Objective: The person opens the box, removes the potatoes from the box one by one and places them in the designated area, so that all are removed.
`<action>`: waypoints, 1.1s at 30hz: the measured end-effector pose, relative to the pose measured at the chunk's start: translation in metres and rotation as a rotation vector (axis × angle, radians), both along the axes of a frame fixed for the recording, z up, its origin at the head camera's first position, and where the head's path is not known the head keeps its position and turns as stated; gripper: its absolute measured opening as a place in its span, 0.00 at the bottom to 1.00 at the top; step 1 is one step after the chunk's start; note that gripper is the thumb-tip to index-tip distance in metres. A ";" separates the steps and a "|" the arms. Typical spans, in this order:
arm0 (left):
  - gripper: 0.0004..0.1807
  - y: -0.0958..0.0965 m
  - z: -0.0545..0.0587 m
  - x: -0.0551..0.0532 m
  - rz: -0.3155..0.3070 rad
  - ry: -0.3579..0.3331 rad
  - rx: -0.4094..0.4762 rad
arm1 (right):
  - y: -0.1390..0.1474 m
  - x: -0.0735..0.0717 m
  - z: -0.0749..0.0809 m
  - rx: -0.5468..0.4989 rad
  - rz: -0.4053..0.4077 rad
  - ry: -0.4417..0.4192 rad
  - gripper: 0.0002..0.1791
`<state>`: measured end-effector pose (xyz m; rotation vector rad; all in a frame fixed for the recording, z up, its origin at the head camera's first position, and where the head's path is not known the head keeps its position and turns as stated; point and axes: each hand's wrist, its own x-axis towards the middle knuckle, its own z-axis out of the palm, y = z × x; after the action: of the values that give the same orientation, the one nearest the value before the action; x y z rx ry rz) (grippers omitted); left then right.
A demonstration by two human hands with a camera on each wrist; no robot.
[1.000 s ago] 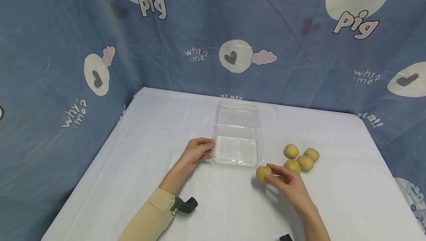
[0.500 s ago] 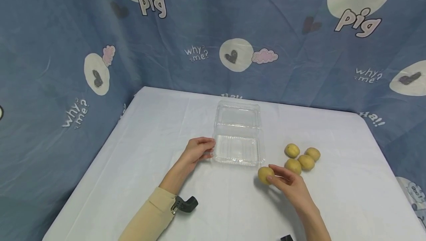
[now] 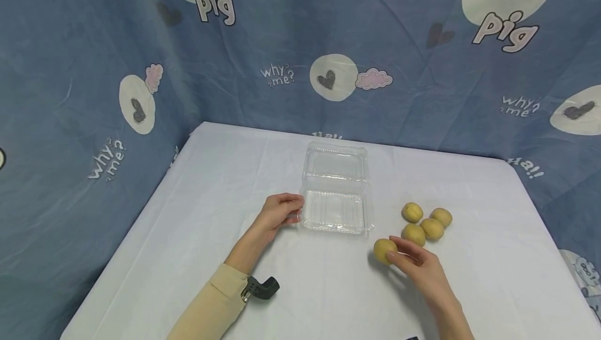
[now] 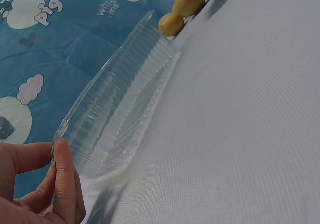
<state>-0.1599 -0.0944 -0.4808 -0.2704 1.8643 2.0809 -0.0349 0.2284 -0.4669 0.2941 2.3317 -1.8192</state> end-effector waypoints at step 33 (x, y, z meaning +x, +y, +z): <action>0.14 0.000 0.001 0.000 0.002 -0.010 -0.009 | 0.029 0.012 0.002 0.045 -0.065 -0.043 0.32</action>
<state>-0.1602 -0.0945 -0.4795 -0.2840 1.8685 2.0694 -0.0226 0.2573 -0.4654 0.4160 2.3623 -1.7722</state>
